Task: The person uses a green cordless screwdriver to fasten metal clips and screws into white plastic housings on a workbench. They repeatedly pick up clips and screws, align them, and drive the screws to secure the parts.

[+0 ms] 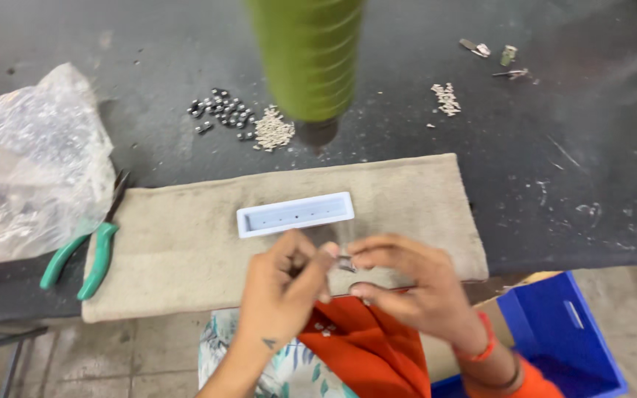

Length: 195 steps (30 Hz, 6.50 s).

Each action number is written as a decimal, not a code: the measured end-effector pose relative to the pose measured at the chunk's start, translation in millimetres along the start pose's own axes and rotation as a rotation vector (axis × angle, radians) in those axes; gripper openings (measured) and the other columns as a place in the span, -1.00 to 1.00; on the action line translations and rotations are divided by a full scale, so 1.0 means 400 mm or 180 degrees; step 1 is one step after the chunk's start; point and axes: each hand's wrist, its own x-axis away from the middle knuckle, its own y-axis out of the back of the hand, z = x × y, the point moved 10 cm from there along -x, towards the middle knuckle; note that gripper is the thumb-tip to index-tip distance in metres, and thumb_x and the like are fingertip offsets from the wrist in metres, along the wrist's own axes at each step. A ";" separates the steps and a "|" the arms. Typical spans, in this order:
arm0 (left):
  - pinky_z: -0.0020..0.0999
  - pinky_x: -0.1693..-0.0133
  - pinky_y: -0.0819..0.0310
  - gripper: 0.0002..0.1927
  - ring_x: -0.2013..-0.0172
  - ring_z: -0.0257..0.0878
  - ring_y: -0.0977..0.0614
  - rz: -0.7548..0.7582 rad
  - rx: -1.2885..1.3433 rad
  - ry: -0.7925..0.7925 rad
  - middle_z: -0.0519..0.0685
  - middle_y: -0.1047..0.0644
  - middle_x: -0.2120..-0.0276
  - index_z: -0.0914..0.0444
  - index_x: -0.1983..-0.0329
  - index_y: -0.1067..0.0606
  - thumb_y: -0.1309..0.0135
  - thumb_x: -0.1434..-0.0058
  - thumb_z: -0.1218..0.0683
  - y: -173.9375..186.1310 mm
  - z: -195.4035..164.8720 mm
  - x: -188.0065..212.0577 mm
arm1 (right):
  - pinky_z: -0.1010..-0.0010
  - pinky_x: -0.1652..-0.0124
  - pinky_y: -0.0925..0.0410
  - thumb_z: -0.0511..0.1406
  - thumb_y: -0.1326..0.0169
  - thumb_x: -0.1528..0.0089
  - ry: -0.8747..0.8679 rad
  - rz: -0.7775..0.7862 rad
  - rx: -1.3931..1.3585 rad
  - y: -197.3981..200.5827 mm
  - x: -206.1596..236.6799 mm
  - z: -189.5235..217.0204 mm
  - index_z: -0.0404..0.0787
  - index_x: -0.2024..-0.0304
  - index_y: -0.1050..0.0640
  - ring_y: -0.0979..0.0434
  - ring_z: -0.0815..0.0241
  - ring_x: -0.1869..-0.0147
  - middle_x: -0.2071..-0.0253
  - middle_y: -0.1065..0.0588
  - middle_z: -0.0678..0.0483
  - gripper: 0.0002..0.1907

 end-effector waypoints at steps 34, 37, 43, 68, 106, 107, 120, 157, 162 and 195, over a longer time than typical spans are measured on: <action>-0.25 -0.05 -0.51 -0.19 0.01 -0.20 -0.54 0.0420 0.1919 -0.1989 0.02 -0.48 0.06 0.20 -0.35 -0.17 -0.23 -0.04 0.29 0.109 -0.041 -0.034 | 0.27 -0.10 -0.43 -0.65 -0.11 -0.21 -0.1012 -0.1229 -0.2678 -0.110 0.018 -0.156 -0.42 0.15 -0.60 -0.55 0.08 -0.04 -0.06 -0.52 -0.19 -0.80; -0.30 0.10 -0.53 -0.32 0.19 -0.18 -0.59 -0.0070 0.0995 -0.1663 0.02 -0.54 0.19 0.25 -0.26 -0.33 -0.31 -0.06 0.27 0.088 -0.050 -0.044 | 0.29 -0.12 -0.42 -0.65 -0.11 -0.22 -0.0856 -0.1279 -0.2627 -0.107 0.011 -0.131 -0.41 0.15 -0.60 -0.53 0.08 -0.07 -0.07 -0.51 -0.16 -0.80; -0.30 0.12 -0.58 -0.45 0.20 -0.13 -0.69 0.0059 0.0014 -0.2477 0.02 -0.58 0.21 0.25 -0.10 -0.43 -0.27 0.00 0.17 0.089 -0.117 -0.039 | 0.35 -0.16 -0.42 -0.64 -0.19 -0.14 -0.0297 -0.1139 -0.1759 -0.100 -0.055 -0.033 -0.37 0.15 -0.58 -0.51 0.11 -0.19 -0.04 -0.52 -0.12 -0.74; -0.33 0.14 -0.63 -0.42 0.22 -0.13 -0.71 0.0189 0.0089 -0.2833 0.08 -0.59 0.15 0.30 -0.17 -0.38 -0.18 -0.05 0.11 0.103 -0.091 -0.021 | 0.48 0.16 -0.43 -0.43 -0.43 0.07 -0.0276 -0.0549 0.0188 -0.109 -0.136 0.119 -0.27 0.24 -0.65 -0.55 0.24 0.09 0.25 -0.55 0.06 -0.66; -0.30 0.23 -0.60 -0.38 0.21 -0.11 -0.70 -0.0520 -0.0271 -0.3486 0.08 -0.59 0.15 0.21 -0.29 -0.26 -0.28 -0.27 0.01 0.097 -0.119 0.042 | 0.49 0.14 -0.45 -0.33 -0.40 0.01 -0.0080 -0.0428 -0.0147 -0.127 -0.105 0.106 -0.30 0.17 -0.56 -0.53 0.26 0.03 0.10 -0.47 -0.03 -0.60; -0.31 0.25 -0.60 -0.39 0.24 -0.13 -0.69 -0.0512 -0.0199 -0.3447 0.07 -0.59 0.17 0.22 -0.28 -0.27 -0.29 -0.26 0.03 0.098 -0.116 0.039 | 0.46 0.09 -0.45 -0.34 -0.39 -0.01 -0.0142 -0.0391 -0.0491 -0.118 -0.105 0.088 -0.32 0.14 -0.55 -0.53 0.25 0.00 0.10 -0.48 -0.03 -0.60; -0.32 0.33 -0.56 -0.43 0.34 -0.16 -0.67 -0.0374 -0.0139 -0.3439 0.03 -0.58 0.28 0.28 -0.16 -0.32 -0.36 -0.19 0.09 0.091 -0.139 0.031 | 0.37 0.19 -0.45 -0.38 -0.19 -0.26 0.0128 0.0491 0.1676 -0.021 -0.440 -0.251 -0.20 0.09 -0.67 -0.62 0.13 0.19 0.15 -0.61 0.03 -0.83; -0.27 0.11 -0.58 -0.35 0.19 -0.10 -0.68 -0.0310 -0.0324 -0.3348 0.00 -0.59 0.18 0.22 -0.23 -0.33 -0.37 -0.19 -0.06 0.069 -0.141 0.024 | 0.23 -0.01 -0.44 -0.32 -0.14 0.02 0.1643 0.2328 0.2304 -0.168 -0.227 0.294 -0.36 0.08 -0.54 -0.55 -0.03 -0.08 0.07 -0.50 -0.05 -0.56; -0.28 0.15 -0.61 -0.34 0.22 -0.12 -0.69 -0.0362 -0.0275 -0.3283 -0.01 -0.59 0.18 0.25 -0.22 -0.34 -0.36 -0.19 -0.08 0.068 -0.135 0.015 | 0.41 0.08 -0.49 -0.31 -0.26 -0.08 0.0587 0.2204 0.1694 -0.141 -0.253 0.225 -0.19 0.17 -0.60 -0.59 0.17 0.05 0.14 -0.51 0.08 -0.74; -0.34 0.24 -0.60 -0.46 0.32 -0.19 -0.68 -0.0586 -0.0330 -0.3297 0.01 -0.58 0.27 0.28 -0.20 -0.35 -0.29 -0.31 -0.04 0.067 -0.149 0.010 | 0.53 0.16 -0.33 -0.36 -0.18 -0.23 0.0414 -0.0720 -0.0024 0.209 -0.371 0.162 -0.15 0.37 -0.49 -0.45 0.36 0.25 0.38 -0.44 0.16 -0.88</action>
